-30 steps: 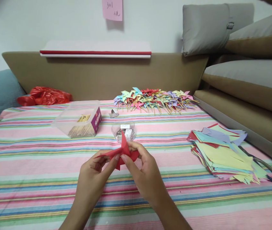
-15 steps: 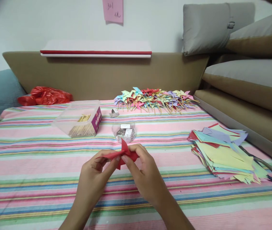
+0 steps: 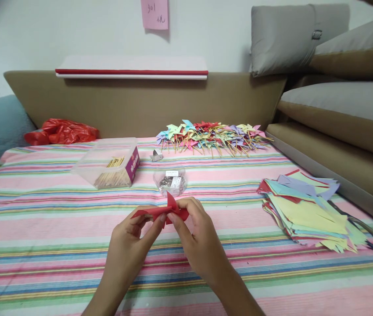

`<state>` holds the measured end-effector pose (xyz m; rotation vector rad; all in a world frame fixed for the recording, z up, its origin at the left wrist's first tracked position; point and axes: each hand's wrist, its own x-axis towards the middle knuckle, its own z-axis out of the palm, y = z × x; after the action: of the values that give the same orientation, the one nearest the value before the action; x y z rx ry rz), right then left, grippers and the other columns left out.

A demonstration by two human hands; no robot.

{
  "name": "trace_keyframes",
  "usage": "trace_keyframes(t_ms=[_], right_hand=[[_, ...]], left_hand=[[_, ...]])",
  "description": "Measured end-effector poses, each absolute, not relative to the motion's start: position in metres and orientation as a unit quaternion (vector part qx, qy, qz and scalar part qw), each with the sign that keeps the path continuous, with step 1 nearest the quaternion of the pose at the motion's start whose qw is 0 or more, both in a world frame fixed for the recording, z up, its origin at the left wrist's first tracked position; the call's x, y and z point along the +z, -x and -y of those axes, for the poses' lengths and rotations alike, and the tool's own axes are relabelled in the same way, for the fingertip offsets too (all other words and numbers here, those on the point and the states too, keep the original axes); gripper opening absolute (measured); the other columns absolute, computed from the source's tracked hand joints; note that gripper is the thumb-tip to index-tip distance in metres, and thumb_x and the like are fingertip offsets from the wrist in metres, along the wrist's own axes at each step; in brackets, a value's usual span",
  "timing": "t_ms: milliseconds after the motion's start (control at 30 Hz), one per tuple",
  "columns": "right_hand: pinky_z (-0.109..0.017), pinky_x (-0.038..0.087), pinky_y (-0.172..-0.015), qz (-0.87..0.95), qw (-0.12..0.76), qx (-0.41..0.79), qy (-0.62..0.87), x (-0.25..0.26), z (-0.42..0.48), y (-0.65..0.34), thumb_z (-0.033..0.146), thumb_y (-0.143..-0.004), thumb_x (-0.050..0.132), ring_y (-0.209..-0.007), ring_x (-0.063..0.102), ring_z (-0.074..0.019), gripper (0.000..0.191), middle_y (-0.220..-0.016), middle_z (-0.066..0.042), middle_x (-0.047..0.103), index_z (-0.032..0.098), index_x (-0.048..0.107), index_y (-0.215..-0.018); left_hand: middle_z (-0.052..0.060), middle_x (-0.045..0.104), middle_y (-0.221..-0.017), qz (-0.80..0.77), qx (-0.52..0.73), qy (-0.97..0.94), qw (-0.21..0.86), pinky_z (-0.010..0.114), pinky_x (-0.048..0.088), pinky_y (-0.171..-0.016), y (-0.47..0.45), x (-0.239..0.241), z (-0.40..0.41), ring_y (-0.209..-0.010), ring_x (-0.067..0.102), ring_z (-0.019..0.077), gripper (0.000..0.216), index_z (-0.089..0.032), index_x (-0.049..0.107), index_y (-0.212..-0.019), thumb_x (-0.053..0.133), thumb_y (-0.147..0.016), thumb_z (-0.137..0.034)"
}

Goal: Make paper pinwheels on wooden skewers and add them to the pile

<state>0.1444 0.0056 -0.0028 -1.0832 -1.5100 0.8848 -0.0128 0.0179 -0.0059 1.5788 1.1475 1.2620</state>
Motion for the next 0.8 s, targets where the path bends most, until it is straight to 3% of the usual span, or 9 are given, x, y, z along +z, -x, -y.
trace_keyframes(t_ms=[467, 600, 800], right_hand=[[-0.032, 0.044, -0.081, 0.634, 0.532, 0.342, 0.445, -0.004, -0.003, -0.143, 0.03, -0.102, 0.049, -0.089, 0.054, -0.0177, 0.011, -0.094, -0.001, 0.058, 0.028, 0.059, -0.1], [-0.035, 0.046, -0.083, 0.668, 0.561, 0.267, 0.41, -0.004, -0.004, -0.145, 0.02, -0.1, 0.051, -0.094, 0.055, -0.0194, 0.012, -0.096, -0.002, 0.058, 0.028, 0.059, -0.101], [-0.041, 0.045, -0.091, 0.736, 0.552, 0.128, 0.371, -0.001, -0.004, -0.151, 0.006, -0.091, 0.056, -0.101, 0.055, -0.0217, 0.029, -0.099, -0.002, 0.067, 0.028, 0.061, -0.108]], left_hand=[[0.0, 0.076, -0.088, -0.424, 0.52, -0.679, 0.297, 0.027, 0.053, -0.074, 0.014, 0.002, -0.011, -0.082, 0.071, 0.0179, 0.014, -0.024, 0.071, -0.094, 0.063, -0.089, -0.014], [0.001, 0.075, -0.091, -0.369, 0.527, -0.73, 0.232, 0.028, 0.054, -0.075, 0.017, 0.004, -0.013, -0.084, 0.07, 0.0178, 0.019, -0.025, 0.069, -0.099, 0.064, -0.088, -0.009], [0.002, 0.074, -0.099, -0.287, 0.525, -0.788, 0.147, 0.03, 0.054, -0.083, 0.026, 0.003, -0.016, -0.093, 0.068, 0.0176, 0.032, -0.025, 0.063, -0.108, 0.066, -0.086, -0.002]])
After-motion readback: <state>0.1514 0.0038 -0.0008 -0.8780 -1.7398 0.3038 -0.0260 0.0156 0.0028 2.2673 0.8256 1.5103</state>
